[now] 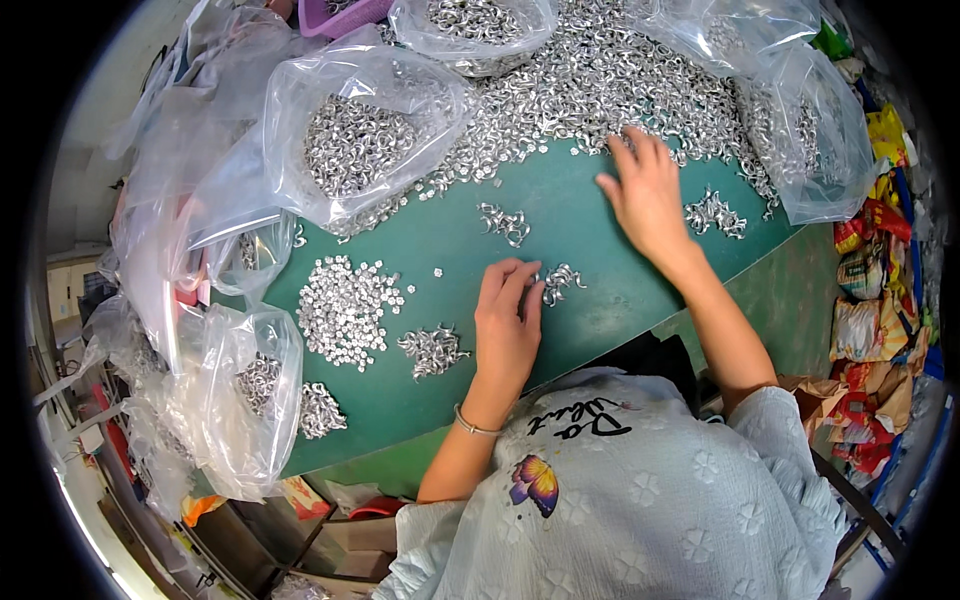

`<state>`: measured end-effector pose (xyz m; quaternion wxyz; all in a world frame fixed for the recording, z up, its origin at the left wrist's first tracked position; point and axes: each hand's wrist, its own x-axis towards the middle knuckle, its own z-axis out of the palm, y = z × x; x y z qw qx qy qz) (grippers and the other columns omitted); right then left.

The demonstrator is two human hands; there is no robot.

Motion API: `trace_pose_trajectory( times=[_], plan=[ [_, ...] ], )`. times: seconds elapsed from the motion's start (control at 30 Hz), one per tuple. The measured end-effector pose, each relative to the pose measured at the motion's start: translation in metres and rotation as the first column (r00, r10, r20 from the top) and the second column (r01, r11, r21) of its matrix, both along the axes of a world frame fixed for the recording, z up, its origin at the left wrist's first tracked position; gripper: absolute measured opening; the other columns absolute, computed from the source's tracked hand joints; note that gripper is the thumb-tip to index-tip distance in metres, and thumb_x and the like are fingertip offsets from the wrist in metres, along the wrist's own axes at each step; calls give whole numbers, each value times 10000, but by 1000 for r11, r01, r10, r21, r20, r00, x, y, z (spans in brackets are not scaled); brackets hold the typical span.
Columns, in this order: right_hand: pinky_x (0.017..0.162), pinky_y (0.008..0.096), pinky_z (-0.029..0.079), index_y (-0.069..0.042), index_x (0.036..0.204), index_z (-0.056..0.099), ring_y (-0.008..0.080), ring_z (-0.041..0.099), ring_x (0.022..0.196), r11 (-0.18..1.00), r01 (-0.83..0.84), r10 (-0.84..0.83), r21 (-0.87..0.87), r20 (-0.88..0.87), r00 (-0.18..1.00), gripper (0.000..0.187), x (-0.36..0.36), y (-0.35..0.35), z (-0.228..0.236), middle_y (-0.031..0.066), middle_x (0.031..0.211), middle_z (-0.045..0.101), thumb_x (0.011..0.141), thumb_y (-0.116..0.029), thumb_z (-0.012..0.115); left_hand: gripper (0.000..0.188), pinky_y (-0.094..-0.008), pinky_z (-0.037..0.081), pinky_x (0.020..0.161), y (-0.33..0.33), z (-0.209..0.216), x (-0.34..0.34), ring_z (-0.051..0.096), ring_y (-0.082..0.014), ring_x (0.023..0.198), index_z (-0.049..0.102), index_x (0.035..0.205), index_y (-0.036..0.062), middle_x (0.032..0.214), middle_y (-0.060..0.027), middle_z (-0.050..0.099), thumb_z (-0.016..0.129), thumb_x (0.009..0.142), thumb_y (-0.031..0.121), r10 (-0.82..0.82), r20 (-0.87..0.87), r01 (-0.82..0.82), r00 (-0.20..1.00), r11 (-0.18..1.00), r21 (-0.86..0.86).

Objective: The person picks up small metal components from a large pile and places them into a separate smaller group on a green workbench.

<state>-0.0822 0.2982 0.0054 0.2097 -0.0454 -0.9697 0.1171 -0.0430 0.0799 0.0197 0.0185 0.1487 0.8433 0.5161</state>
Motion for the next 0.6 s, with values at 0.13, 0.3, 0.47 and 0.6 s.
trace_pose_trajectory(
  times=[0.13,0.3,0.47,0.6],
  plan=[
    [1068,473,354,-18,1246,553,405,360,1330,976,-200,208,-91,93,974,395,23,-3,0,177,1347,473,867,-100,627,208,-287,508,638,21,-6,-14,616,-214,777,652,1018,-2,981,-112,597,652,818,-60,-62,-84,65,995,998,28],
    [1078,477,353,-29,1170,619,318,420,1326,805,-287,366,-519,55,929,296,35,39,19,112,1317,546,875,-52,599,198,-334,506,670,61,-8,-38,617,-255,778,642,1019,-19,979,-136,597,623,828,-66,-213,-98,214,972,977,-8],
    [1078,448,365,-34,1158,629,304,443,1318,900,-351,392,-258,131,911,298,43,47,14,107,1315,561,861,-46,616,304,-380,497,793,79,-15,-44,620,-298,906,605,1117,-15,1039,-156,609,617,819,-71,-364,-207,350,908,931,-101],
    [1099,450,330,-53,1204,610,319,428,1323,916,-220,234,-337,2,972,348,42,57,18,111,1346,535,870,-140,643,379,-381,491,853,61,3,-34,618,-313,986,573,1191,2,1105,-169,613,612,821,-72,-274,-128,268,953,962,-62]
  ],
)
